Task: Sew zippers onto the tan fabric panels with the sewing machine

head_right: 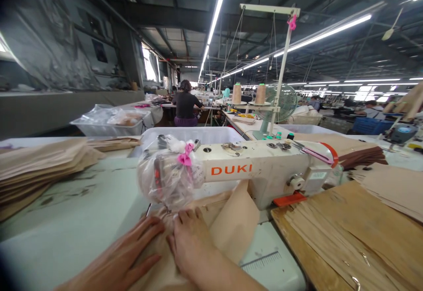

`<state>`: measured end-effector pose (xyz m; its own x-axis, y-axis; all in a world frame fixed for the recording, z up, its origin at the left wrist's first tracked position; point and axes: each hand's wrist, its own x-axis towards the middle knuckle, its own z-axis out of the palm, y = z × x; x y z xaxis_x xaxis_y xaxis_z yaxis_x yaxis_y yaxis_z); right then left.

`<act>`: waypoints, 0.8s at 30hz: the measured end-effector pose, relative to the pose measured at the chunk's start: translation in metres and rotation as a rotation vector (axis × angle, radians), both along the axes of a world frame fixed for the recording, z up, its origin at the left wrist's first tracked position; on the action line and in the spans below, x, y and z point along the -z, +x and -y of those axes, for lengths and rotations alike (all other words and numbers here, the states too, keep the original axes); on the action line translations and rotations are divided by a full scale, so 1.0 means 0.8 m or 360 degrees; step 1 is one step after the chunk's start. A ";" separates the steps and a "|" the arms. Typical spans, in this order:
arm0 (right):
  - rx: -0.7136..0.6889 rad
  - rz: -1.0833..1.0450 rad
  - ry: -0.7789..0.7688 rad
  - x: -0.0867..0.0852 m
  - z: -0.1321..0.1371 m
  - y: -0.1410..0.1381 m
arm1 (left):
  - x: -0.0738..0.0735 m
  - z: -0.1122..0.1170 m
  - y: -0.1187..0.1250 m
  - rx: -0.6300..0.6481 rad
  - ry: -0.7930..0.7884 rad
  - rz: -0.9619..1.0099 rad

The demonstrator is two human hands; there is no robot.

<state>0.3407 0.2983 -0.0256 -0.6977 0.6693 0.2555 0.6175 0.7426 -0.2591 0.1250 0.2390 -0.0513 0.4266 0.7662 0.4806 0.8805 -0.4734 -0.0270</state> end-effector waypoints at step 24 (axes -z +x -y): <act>-0.0091 -0.0068 0.0137 0.067 -0.022 -0.008 | -0.004 -0.011 -0.024 0.0098 0.0133 -0.0132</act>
